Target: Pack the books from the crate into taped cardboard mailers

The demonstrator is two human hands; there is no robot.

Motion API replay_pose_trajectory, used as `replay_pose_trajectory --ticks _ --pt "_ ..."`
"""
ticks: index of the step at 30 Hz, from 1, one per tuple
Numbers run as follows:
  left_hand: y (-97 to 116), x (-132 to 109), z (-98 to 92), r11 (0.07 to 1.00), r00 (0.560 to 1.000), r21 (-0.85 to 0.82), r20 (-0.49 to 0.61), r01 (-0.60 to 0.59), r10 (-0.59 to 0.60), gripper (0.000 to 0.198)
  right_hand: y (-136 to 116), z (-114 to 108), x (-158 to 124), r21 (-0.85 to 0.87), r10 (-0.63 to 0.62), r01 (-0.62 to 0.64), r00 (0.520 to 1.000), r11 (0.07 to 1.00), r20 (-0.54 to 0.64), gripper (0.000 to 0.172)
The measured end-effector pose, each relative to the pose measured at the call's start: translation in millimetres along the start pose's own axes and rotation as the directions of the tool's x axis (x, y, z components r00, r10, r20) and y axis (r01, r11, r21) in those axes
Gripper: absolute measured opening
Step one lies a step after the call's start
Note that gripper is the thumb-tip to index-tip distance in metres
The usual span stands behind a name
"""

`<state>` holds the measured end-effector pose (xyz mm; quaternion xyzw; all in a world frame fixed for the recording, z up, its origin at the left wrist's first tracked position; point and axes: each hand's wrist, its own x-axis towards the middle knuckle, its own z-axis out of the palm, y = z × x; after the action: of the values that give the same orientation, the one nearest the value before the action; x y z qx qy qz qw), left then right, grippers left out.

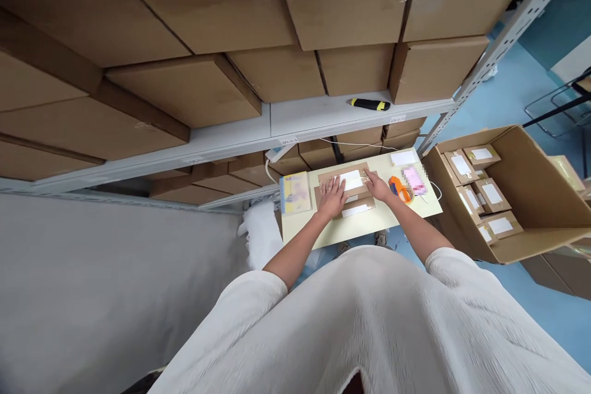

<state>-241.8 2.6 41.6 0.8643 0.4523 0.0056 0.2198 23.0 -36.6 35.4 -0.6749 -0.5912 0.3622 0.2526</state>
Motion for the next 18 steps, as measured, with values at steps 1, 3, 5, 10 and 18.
replay_pose_trajectory --ticks 1,3,5,10,18 --pt "-0.2 0.0 0.4 1.000 1.000 -0.012 0.001 0.002 -0.002 0.074 2.4 -1.3 -5.1 0.003 -0.004 0.004 1.000 1.000 0.002 0.081" --pt "-1.3 0.5 1.2 0.998 1.000 -0.070 -0.004 0.006 -0.006 0.073 11.4 -4.9 -19.0 -0.005 0.006 -0.006 1.000 1.000 -0.012 0.080" --pt "-1.8 1.2 2.1 0.989 1.000 -0.145 -0.020 0.014 -0.017 0.072 25.6 -10.7 -36.0 -0.036 0.058 -0.061 0.996 0.997 -0.072 0.076" --pt "-1.1 2.0 2.6 0.967 0.998 -0.253 -0.045 0.034 -0.046 0.072 68.7 -32.5 -71.1 -0.130 0.263 -0.300 0.933 0.945 -0.247 0.063" --pt "-2.2 2.5 -1.5 0.972 0.998 -0.225 -0.005 0.064 -0.067 0.073 101.8 -31.7 -76.6 -0.146 0.445 -0.460 0.887 0.876 -0.123 0.046"
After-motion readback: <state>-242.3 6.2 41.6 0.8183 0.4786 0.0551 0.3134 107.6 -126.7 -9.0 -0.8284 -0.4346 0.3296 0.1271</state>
